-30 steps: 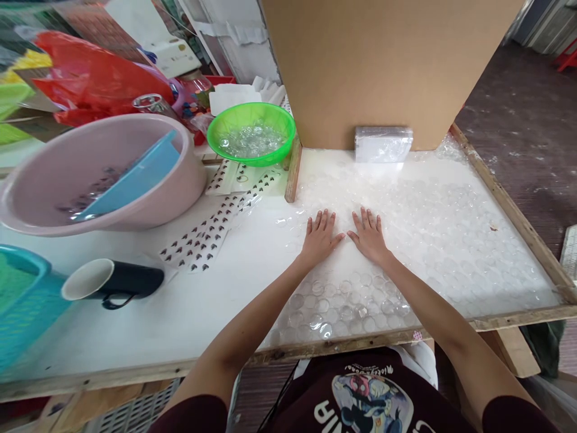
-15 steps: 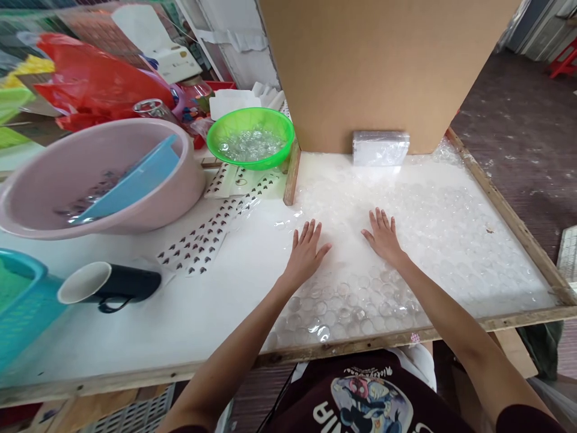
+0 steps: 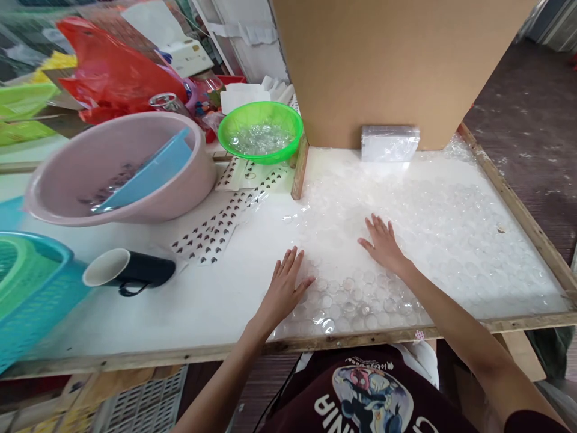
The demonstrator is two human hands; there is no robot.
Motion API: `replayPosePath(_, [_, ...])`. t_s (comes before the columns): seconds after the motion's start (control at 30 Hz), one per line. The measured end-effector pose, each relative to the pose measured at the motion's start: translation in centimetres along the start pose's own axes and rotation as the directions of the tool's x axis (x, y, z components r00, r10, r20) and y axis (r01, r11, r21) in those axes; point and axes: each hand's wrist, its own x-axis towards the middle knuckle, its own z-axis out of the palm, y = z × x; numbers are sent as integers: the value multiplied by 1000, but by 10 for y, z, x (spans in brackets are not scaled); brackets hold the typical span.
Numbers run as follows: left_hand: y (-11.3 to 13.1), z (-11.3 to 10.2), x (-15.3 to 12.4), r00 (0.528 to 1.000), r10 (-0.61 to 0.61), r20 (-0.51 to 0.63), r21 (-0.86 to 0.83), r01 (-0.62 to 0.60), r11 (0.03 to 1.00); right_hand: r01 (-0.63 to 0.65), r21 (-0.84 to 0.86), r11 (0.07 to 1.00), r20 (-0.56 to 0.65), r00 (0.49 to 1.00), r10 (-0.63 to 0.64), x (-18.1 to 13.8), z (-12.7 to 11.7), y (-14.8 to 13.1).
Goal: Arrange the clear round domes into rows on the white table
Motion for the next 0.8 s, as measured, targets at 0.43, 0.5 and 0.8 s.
replayPosePath(0.43, [18, -5, -36, 999, 10, -33, -79, -12, 997, 417, 87, 905, 231, 875, -426, -58, 30, -89])
replayPosePath(0.5, [20, -4, -33, 998, 36, -46, -104, -41, 994, 450, 68, 891, 201, 868, -454, -58, 31, -97])
replayPosePath(0.8, [11, -5, -27, 993, -23, -119, -208, -3, 978, 412, 39, 910, 130, 901, -413, -63, 21, -96])
